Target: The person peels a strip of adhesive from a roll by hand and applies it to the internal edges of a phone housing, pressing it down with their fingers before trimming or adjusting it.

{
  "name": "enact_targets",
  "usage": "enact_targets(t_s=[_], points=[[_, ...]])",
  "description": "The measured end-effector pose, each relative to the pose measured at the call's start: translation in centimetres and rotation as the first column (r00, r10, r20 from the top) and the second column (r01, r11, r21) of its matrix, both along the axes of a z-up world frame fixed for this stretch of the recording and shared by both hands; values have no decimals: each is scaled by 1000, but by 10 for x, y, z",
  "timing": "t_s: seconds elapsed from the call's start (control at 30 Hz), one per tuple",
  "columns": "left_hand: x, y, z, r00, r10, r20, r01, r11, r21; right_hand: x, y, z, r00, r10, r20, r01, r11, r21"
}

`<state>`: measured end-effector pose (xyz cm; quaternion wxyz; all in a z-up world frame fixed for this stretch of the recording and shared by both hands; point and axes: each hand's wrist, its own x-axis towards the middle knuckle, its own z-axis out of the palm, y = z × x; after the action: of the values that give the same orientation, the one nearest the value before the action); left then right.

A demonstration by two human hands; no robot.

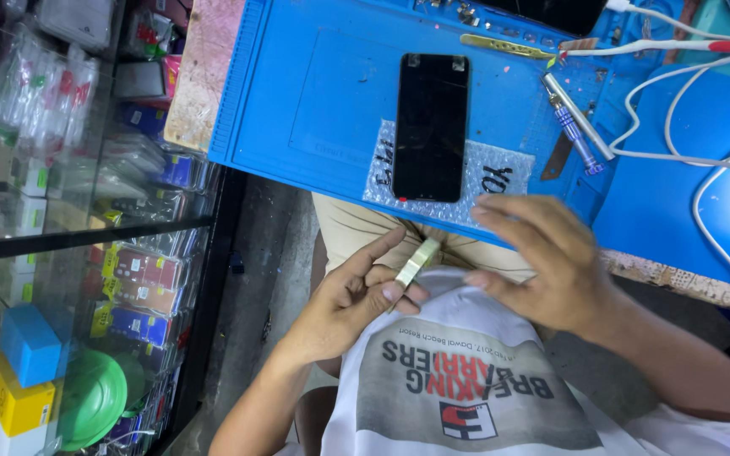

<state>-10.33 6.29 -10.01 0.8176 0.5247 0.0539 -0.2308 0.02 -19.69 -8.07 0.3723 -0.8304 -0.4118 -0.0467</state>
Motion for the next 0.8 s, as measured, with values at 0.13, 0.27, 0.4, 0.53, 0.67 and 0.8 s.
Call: enact_targets(t_s=[0.13,0.27,0.4,0.53,0.67,0.8], points=[[-10,-6,-1,994,110,-1,-110,993,-49,-19,32,-7,969,54,-243,-28,994,108],[-18,-15,4,963,84,256,-196,871,451,-32,51,-18,931,15,-364,50,985,166],[-22,-22,9,929,21,371,-269,727,631,-39,49,-20,926,-14,-376,82,983,165],[-22,-29,9,913,-23,406,-284,679,677,-39,45,-20,897,-43,-441,102,989,112],[-22,-33,11,903,-56,427,-291,651,701,-34,41,-22,897,-38,-440,74,995,63],[-23,-32,14,877,-51,477,-312,694,648,-30,40,-25,911,29,-412,-6,998,57]])
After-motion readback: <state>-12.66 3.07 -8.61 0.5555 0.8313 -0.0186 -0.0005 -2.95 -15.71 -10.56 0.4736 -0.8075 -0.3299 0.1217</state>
